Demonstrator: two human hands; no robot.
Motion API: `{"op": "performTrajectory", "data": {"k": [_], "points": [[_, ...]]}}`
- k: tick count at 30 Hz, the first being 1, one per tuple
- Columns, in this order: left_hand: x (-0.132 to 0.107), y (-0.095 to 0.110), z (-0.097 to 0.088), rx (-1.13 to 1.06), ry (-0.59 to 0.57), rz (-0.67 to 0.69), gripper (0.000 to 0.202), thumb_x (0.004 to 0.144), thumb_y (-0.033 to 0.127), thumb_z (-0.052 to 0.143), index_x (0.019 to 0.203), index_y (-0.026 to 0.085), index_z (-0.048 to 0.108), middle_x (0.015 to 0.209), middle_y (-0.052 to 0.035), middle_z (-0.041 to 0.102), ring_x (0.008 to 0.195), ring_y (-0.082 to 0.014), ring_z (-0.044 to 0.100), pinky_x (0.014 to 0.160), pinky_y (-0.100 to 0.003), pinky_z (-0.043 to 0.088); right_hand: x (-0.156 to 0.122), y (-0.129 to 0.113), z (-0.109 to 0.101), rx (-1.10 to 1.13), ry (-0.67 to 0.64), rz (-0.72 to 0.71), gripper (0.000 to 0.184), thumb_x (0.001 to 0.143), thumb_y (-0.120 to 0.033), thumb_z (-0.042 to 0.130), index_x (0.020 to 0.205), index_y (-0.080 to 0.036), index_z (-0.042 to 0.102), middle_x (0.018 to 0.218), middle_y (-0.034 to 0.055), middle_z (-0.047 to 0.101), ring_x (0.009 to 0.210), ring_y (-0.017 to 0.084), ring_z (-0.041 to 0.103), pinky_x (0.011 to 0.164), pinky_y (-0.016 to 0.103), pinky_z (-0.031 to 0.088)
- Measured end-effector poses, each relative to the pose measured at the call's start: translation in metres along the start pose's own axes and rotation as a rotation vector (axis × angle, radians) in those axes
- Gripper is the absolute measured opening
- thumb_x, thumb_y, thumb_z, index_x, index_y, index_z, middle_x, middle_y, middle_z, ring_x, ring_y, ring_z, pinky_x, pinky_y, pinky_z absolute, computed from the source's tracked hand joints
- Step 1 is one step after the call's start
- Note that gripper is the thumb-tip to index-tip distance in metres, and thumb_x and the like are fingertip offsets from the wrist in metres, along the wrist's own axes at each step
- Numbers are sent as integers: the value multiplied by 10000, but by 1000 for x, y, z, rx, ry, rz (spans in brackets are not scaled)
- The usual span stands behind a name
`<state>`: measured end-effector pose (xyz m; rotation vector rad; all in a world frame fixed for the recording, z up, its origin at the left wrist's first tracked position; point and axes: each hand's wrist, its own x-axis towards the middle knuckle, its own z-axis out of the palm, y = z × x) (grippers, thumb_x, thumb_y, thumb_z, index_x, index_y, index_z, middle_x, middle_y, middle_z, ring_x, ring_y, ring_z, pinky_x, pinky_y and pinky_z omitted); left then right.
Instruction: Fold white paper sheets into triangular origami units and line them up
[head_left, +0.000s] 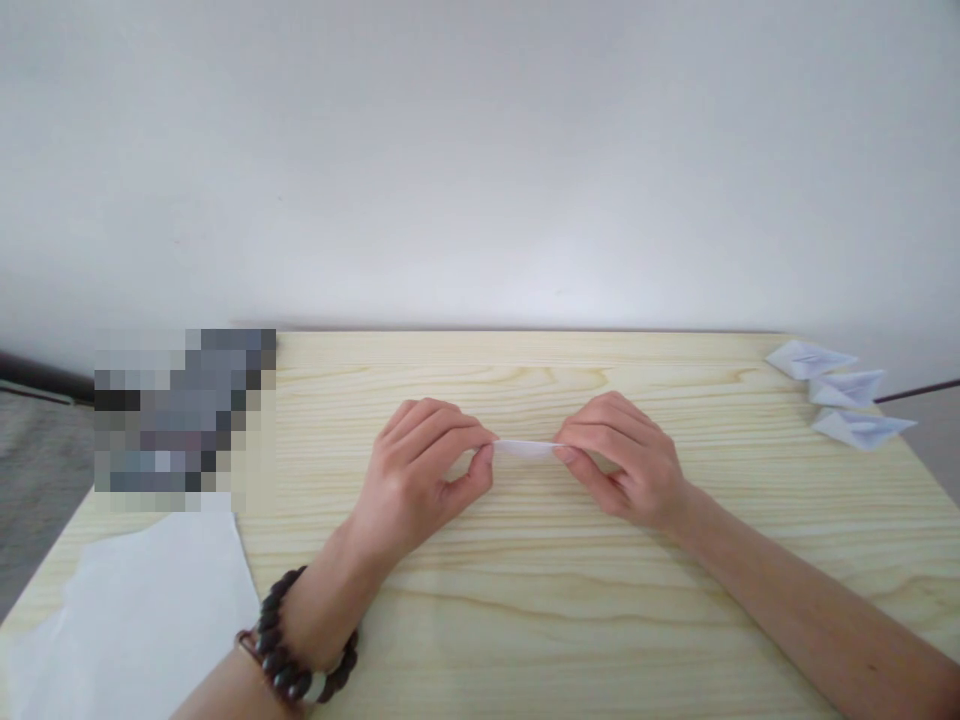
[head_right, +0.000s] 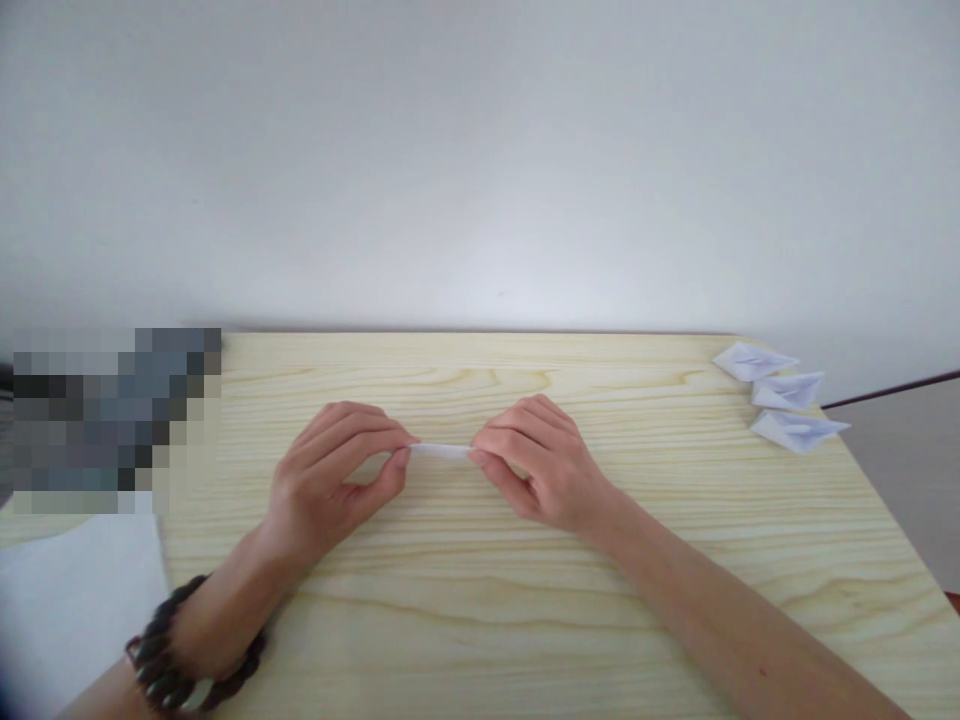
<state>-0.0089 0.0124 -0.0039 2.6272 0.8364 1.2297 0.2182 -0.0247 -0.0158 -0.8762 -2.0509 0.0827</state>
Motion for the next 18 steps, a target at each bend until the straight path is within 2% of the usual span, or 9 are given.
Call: {"op": "performTrajectory", "data": {"k": [9, 14, 18], "points": [[0, -3, -2, 8, 26, -30, 170, 741, 51, 652, 840, 189, 645, 771, -11, 706, 725, -161, 619, 675, -327, 513, 3, -1, 0, 12, 52, 27, 107, 804, -64, 596, 852, -159, 599, 721, 54, 652, 663, 162, 568, 623, 319, 466], [-2, -3, -4, -6, 74, -94, 195, 753, 31, 610, 856, 192, 643, 795, -17, 684, 741, -159, 625, 692, -322, 528, 2, -1, -1, 13, 108, 82, 103, 816, -83, 565, 847, -174, 600, 709, 36, 635, 642, 152, 562, 600, 302, 464], [-3, 0, -5, -28, 58, -134, 208, 777, 32, 583, 903, 193, 624, 844, -19, 663, 780, -151, 625, 730, -311, 534, 2, 0, -1, 16, 75, 60, 98, 817, -86, 567, 839, -175, 603, 702, 37, 638, 640, 155, 566, 601, 305, 461]]}}
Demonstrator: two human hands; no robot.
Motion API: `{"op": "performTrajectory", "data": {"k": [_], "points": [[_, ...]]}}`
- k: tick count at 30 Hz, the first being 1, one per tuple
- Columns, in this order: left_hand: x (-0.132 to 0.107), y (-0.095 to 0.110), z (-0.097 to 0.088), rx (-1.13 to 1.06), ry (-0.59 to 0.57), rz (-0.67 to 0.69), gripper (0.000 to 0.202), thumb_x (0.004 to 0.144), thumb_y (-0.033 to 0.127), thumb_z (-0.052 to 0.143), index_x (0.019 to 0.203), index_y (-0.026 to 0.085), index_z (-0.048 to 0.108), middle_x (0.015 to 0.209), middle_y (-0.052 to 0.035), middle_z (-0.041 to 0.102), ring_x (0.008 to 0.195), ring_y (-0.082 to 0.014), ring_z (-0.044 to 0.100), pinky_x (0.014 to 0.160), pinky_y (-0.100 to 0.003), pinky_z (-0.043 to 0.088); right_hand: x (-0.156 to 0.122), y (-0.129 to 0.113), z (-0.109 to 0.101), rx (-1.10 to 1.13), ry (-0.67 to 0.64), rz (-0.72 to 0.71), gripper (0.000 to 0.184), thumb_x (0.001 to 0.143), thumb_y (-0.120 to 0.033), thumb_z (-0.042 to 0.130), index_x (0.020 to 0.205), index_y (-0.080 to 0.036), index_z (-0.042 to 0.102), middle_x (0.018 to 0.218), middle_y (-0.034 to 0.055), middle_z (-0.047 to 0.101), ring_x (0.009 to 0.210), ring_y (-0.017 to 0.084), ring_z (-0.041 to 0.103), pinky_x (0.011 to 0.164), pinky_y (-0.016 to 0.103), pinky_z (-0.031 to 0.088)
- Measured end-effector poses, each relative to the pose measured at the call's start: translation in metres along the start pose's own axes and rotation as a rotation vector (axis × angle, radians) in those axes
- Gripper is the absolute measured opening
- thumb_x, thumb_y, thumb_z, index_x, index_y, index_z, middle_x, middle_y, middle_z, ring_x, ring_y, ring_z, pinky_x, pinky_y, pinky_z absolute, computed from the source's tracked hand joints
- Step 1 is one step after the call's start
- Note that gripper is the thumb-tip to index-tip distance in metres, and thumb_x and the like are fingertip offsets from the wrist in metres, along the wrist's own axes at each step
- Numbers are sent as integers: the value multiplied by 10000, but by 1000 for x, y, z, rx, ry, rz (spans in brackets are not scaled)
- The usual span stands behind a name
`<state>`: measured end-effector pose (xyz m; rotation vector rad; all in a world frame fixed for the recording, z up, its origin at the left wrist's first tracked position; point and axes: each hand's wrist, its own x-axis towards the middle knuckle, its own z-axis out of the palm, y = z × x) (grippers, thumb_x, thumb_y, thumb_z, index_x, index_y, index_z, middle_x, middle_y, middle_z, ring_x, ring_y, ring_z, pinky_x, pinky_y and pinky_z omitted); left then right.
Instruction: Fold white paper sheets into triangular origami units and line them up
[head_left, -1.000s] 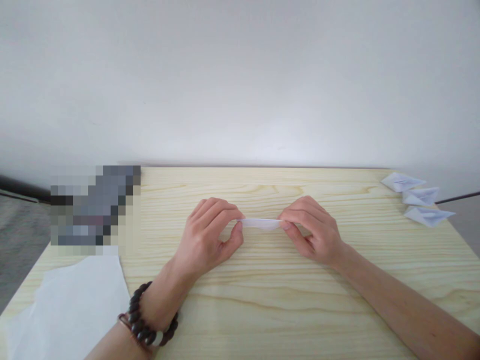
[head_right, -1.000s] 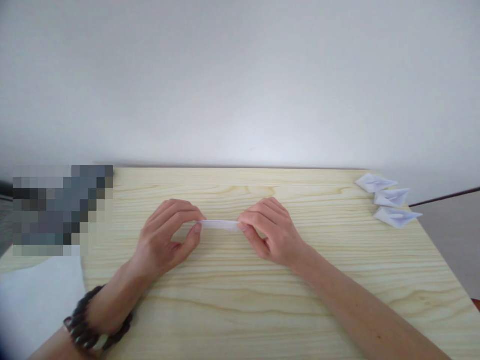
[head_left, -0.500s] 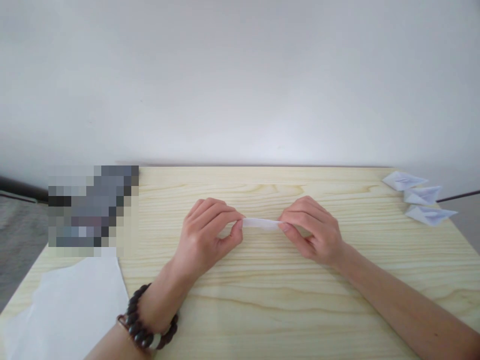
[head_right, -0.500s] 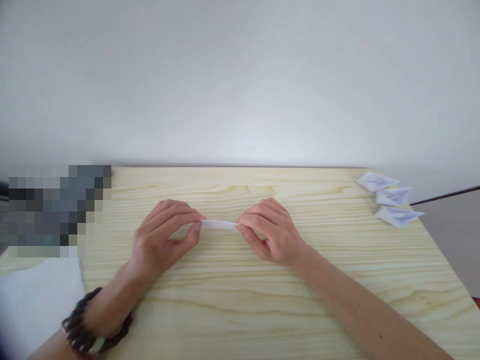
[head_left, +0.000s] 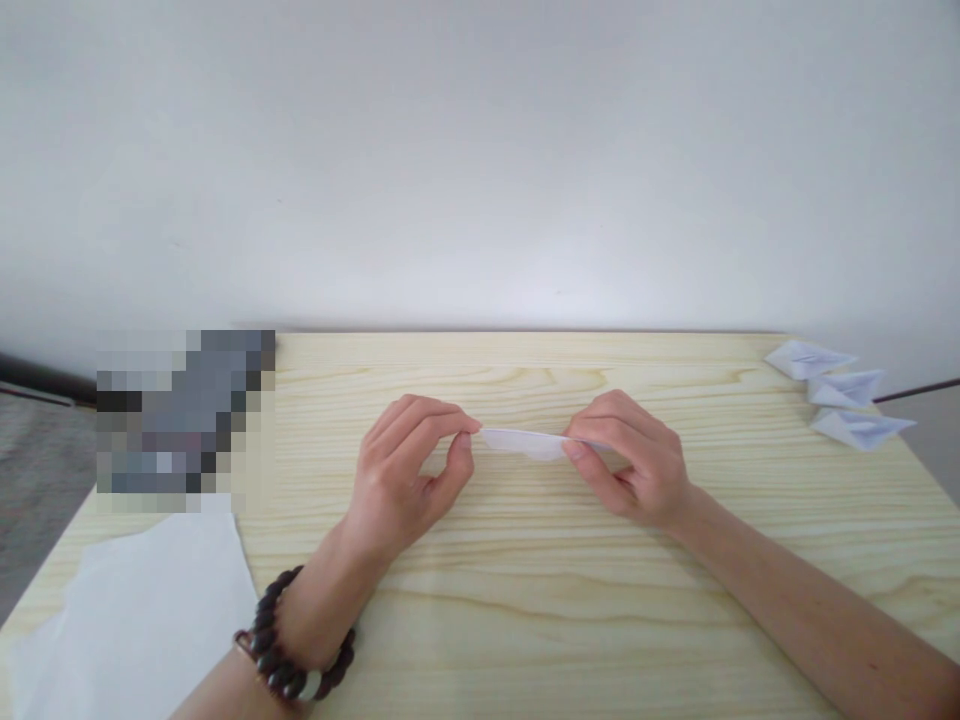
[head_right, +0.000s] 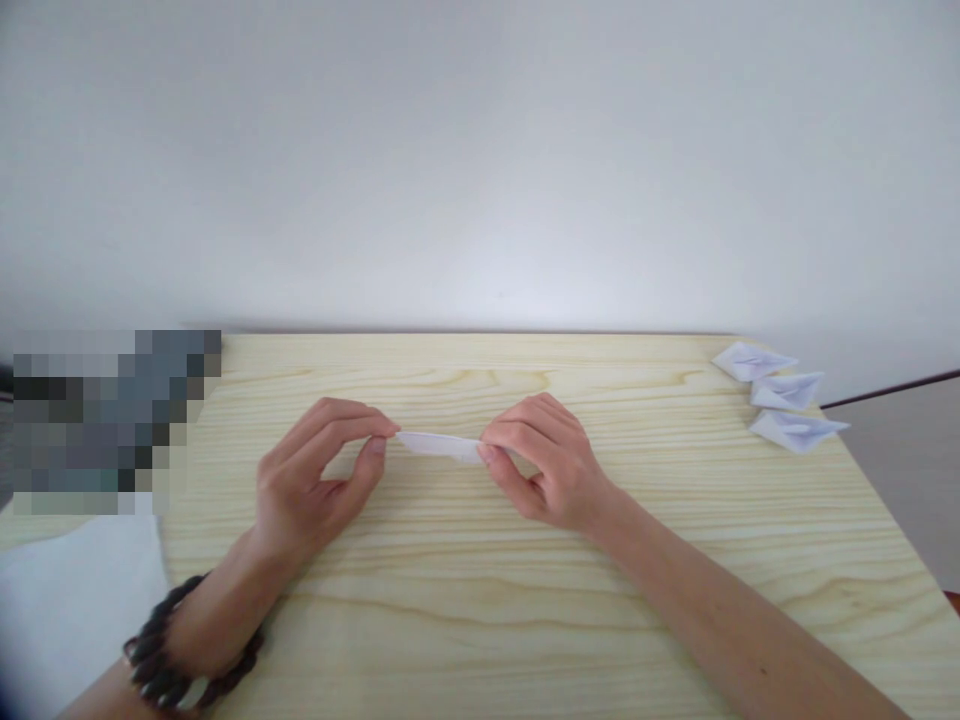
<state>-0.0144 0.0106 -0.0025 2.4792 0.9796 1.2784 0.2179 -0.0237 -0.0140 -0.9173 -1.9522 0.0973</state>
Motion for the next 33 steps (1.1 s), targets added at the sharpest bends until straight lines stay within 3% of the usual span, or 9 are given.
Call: {"op": "performTrajectory", "data": {"k": [12, 19, 33], "points": [[-1, 2, 4, 38, -58, -11, 306, 780, 134, 650, 1065, 186, 552, 1001, -65, 623, 918, -181, 614, 787, -322, 539, -3, 0, 1, -14, -62, -61, 108, 827, -93, 589, 876, -186, 615, 742, 32, 647, 669, 143, 567, 622, 297, 468], [2, 9, 7, -91, -117, 105, 218, 770, 74, 660, 944, 200, 619, 855, -29, 692, 811, -168, 614, 763, -337, 544, -3, 2, 2, -31, -112, -114, 100, 846, -132, 603, 921, -190, 636, 777, 33, 658, 667, 133, 565, 635, 291, 469], [2, 5, 7, -38, -69, 45, 135, 762, 88, 652, 857, 182, 638, 791, -30, 689, 757, -164, 614, 706, -323, 541, -3, 2, 1, -23, -79, -90, 124, 830, -105, 602, 920, -178, 648, 781, 50, 665, 672, 145, 576, 617, 289, 478]]}}
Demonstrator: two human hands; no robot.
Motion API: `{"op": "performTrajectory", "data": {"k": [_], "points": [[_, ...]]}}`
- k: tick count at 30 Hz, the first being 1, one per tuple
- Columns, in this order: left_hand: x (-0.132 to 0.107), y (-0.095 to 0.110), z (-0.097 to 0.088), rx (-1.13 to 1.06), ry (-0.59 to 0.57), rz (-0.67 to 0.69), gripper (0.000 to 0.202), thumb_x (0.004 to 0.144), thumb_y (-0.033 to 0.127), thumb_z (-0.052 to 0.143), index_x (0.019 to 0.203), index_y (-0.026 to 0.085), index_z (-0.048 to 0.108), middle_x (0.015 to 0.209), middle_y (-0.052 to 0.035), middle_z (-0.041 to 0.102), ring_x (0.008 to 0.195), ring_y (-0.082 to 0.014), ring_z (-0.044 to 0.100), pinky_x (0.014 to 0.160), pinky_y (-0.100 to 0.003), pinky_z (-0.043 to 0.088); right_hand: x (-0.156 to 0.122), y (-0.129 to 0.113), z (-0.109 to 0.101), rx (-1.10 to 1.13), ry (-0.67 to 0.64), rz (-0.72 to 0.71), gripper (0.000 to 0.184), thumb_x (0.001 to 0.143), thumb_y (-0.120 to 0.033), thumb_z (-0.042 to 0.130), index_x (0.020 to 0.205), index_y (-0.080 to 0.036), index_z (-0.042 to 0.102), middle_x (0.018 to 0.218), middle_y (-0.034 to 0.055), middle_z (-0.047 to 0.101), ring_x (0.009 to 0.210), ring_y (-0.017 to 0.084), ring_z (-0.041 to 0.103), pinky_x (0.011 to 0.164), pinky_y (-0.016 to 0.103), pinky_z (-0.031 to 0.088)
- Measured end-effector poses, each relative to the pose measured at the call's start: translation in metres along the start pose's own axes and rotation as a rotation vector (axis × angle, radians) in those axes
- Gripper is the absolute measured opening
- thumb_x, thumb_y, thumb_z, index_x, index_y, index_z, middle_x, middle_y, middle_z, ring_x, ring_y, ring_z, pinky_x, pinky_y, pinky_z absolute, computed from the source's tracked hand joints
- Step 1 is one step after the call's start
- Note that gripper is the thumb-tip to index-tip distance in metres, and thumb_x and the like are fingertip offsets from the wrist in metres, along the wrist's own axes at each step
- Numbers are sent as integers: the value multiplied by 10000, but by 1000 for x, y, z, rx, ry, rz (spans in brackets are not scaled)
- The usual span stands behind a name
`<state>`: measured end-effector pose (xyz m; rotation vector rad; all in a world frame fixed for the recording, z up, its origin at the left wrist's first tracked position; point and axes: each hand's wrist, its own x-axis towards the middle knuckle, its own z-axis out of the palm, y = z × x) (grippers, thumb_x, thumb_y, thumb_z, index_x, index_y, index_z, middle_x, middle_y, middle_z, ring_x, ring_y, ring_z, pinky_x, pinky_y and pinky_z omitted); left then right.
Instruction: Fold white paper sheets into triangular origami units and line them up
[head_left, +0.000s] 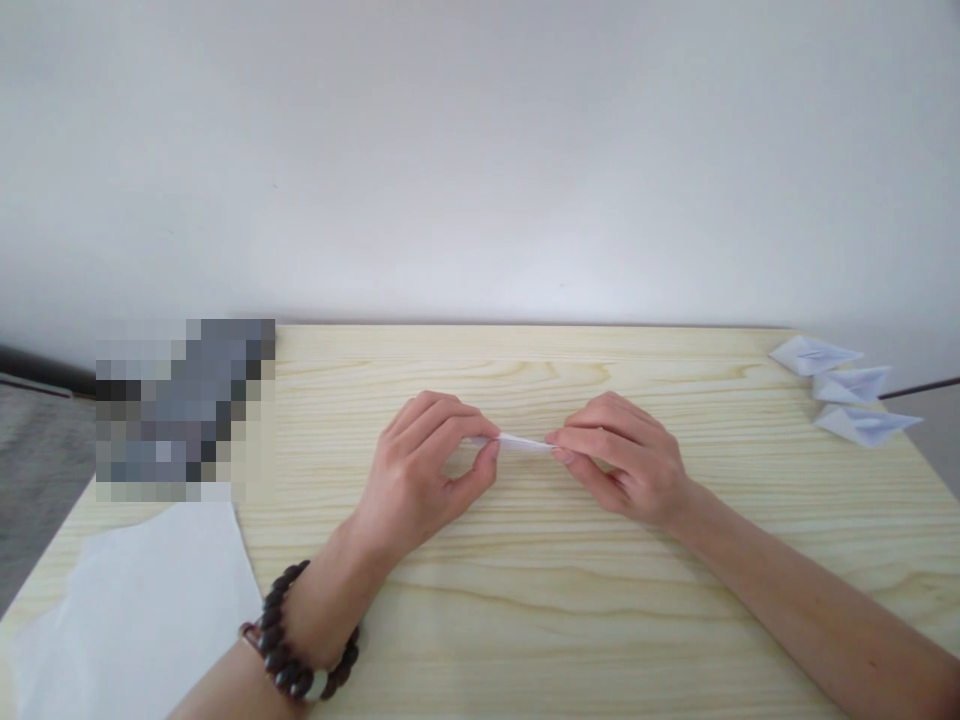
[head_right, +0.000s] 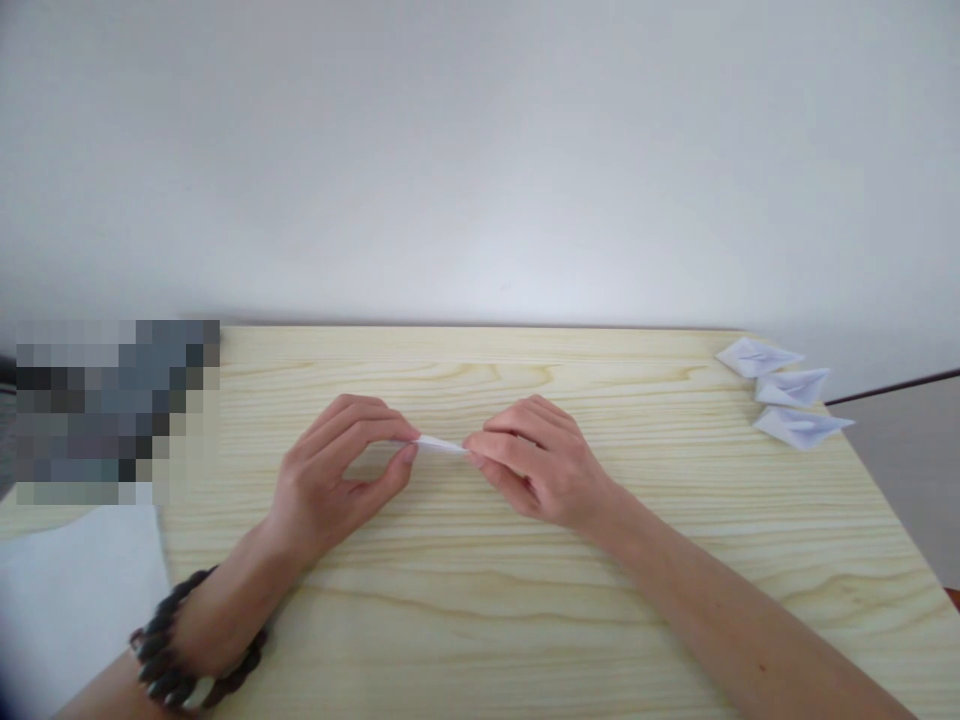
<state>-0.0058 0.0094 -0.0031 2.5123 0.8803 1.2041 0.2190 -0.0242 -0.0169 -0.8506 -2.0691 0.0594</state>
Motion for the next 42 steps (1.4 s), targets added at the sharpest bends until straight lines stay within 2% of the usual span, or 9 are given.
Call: {"op": "performTrajectory", "data": {"k": [8, 26, 33, 42], "points": [[1, 1, 0, 22, -8, -22, 94, 778, 128, 646, 847, 190, 635, 794, -33, 690, 759, -165, 625, 714, -322, 549, 2, -1, 0, 2, 10, 6, 116, 845, -129, 577, 908, -191, 652, 766, 40, 664, 650, 140, 578, 604, 281, 474], [-1, 1, 0, 5, -11, -20, 122, 758, 102, 657, 842, 186, 626, 784, -30, 680, 755, -169, 614, 706, -324, 533, 1, -1, 0, 2, 3, 0, 113, 831, -101, 599, 912, -167, 641, 775, 54, 669, 665, 141, 577, 605, 283, 479], [-3, -1, 1, -4, 0, -5, 135, 744, 73, 651, 825, 175, 618, 768, -25, 667, 746, -166, 606, 698, -326, 525, 1, -1, 0, 9, 9, 1, 110, 825, -91, 608, 907, -156, 645, 775, 57, 668, 667, 142, 580, 608, 283, 474], [-1, 3, -1, -78, 30, 38, 194, 733, 5, 629, 848, 160, 635, 760, -32, 678, 711, -154, 600, 650, -313, 518, 1, -2, 0, 20, 63, 75, 122, 819, -65, 609, 899, -154, 636, 795, 61, 688, 702, 150, 610, 638, 288, 490]]}}
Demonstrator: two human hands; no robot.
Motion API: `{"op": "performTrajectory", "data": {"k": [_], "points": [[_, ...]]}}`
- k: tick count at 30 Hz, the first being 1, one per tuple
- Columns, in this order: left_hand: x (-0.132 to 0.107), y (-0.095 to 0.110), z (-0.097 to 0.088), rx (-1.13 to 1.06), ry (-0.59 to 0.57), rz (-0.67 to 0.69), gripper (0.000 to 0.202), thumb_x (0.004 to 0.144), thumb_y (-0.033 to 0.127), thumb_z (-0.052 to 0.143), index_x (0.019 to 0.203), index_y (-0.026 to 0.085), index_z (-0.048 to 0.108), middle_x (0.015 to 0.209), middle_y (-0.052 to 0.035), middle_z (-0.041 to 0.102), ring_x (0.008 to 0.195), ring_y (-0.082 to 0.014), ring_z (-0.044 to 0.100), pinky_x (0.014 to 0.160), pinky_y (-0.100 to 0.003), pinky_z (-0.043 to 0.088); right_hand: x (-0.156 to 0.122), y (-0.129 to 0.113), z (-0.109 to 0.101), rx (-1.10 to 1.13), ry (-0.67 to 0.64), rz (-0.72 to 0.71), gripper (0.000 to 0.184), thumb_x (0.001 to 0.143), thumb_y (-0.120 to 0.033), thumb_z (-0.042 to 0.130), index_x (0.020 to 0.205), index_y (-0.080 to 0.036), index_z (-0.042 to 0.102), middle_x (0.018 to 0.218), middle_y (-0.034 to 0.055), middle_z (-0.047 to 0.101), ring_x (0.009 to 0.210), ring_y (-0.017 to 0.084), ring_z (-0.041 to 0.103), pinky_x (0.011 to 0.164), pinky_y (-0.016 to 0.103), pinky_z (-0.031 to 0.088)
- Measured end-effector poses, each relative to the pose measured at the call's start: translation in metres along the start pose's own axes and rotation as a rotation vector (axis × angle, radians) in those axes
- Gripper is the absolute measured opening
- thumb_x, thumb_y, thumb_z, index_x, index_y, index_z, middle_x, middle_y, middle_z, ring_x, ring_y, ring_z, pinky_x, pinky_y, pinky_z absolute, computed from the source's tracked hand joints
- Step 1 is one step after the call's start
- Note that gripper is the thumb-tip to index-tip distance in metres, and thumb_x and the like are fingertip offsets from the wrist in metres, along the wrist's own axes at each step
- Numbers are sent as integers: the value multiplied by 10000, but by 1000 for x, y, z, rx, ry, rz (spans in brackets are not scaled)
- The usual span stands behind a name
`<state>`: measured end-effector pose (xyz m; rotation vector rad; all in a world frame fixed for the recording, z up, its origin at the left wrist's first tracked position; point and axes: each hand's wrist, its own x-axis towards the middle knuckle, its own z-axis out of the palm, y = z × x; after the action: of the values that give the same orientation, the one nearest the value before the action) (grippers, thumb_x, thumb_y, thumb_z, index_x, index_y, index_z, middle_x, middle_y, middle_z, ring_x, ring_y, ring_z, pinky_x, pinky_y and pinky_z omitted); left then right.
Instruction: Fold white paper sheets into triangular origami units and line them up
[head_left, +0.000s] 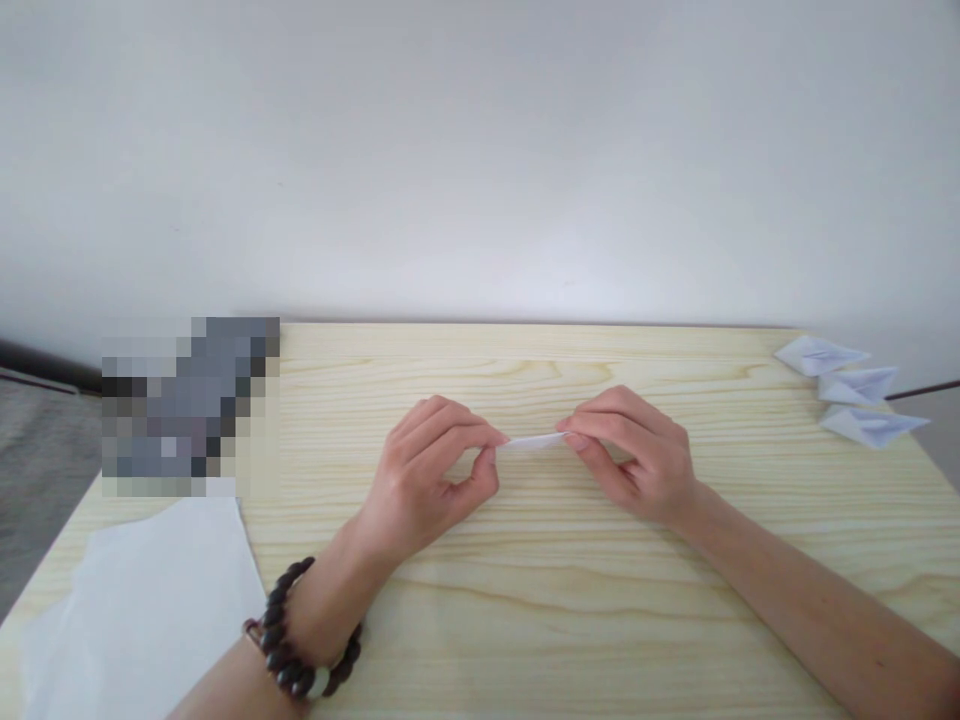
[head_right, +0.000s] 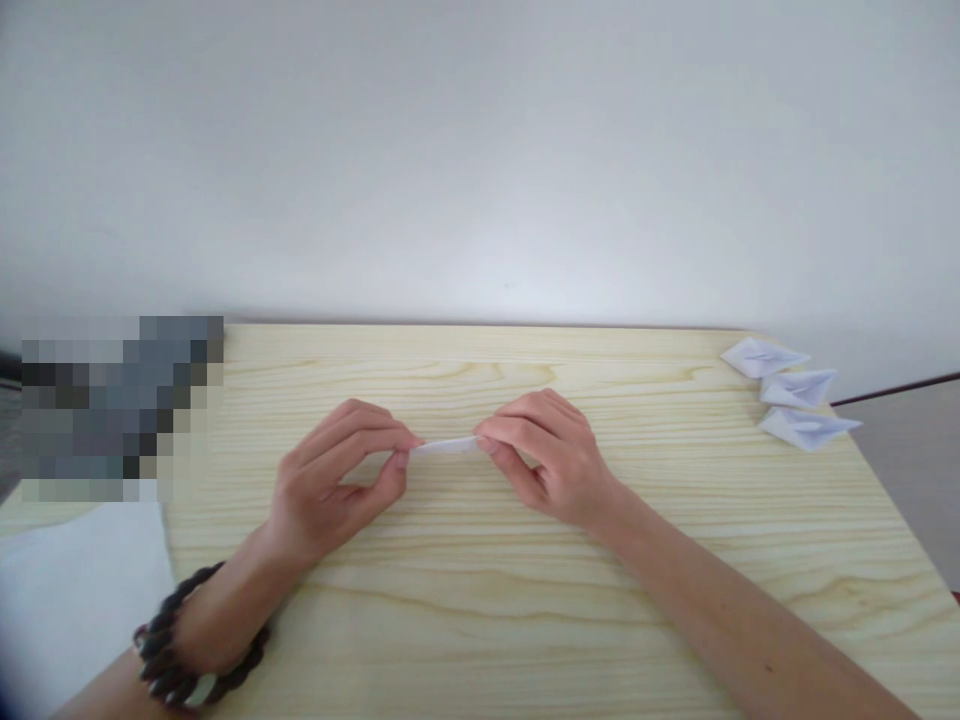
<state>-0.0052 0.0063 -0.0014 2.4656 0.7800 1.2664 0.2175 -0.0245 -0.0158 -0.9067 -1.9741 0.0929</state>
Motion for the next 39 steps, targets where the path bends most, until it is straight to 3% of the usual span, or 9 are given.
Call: {"op": "performTrajectory", "data": {"k": [11, 16, 27, 39], "points": [[-1, 0, -2, -108, -29, -43, 243, 773, -21, 558, 909, 155, 658, 782, -35, 647, 732, -128, 595, 644, -270, 516, 1, 0, 0, -38, 32, 76, 97, 837, -67, 584, 875, -146, 626, 784, 60, 673, 716, 147, 606, 654, 281, 489], [-2, -2, -4, -126, -18, -86, 249, 787, -33, 506, 848, 169, 638, 775, -23, 646, 729, -124, 596, 654, -268, 516, -1, 2, 0, -23, 75, 148, 100, 845, -65, 568, 868, -150, 614, 761, 51, 657, 717, 141, 600, 659, 269, 490], [0, -1, -4, -139, -116, -94, 176, 780, 95, 600, 939, 161, 636, 830, -50, 675, 777, -166, 594, 695, -314, 524, 0, -1, -1, -34, -12, 20, 99, 837, -89, 597, 893, -164, 631, 773, 49, 686, 692, 148, 615, 639, 279, 497], [-1, -1, 2, -110, -116, 9, 168, 770, 67, 678, 898, 174, 657, 816, -30, 692, 758, -143, 603, 685, -286, 527, -3, 1, 0, -3, -142, -98, 111, 850, -138, 627, 957, -161, 646, 822, 42, 680, 693, 120, 602, 644, 256, 482]]}}
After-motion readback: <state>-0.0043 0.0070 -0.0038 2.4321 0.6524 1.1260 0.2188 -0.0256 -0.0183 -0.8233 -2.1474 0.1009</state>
